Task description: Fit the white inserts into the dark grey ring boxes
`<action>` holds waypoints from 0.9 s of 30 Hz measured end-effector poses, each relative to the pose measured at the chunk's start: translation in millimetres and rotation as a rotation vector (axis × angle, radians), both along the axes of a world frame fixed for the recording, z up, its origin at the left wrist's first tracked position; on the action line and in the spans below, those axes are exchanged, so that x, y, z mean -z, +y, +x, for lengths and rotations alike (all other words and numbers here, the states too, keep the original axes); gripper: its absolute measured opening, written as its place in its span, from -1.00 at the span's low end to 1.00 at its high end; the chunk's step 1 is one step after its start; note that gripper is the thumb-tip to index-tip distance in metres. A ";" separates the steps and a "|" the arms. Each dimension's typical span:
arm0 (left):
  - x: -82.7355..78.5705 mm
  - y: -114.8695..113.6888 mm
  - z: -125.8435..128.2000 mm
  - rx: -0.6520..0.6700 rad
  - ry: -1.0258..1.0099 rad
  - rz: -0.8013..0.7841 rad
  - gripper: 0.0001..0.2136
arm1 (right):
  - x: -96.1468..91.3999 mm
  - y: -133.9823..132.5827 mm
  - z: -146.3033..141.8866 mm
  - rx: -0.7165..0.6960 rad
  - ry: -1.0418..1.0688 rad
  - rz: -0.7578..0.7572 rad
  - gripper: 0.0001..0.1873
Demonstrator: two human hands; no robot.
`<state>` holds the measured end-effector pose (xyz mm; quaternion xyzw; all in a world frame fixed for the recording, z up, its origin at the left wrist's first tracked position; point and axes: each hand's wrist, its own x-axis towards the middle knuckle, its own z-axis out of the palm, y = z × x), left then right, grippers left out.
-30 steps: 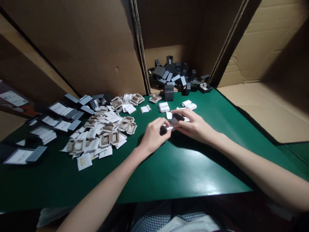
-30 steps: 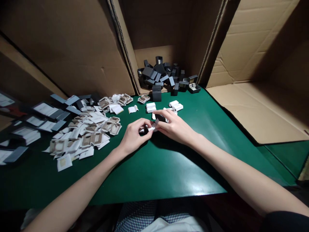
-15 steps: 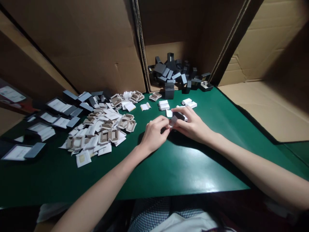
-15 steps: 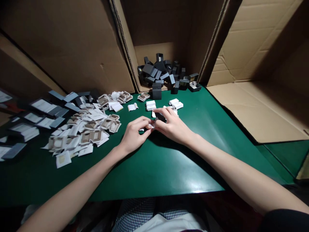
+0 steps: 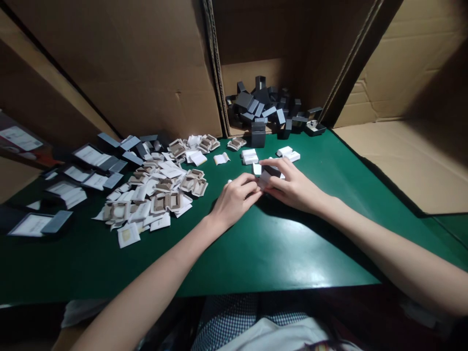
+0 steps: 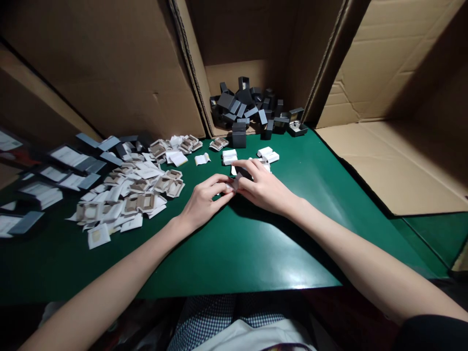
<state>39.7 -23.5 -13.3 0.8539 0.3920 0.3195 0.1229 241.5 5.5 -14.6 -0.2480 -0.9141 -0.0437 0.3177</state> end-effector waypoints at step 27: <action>9.2 -2.6 -7.6 0.027 0.142 0.297 -0.80 | 5.5 5.2 8.1 -0.023 0.046 -0.054 -0.77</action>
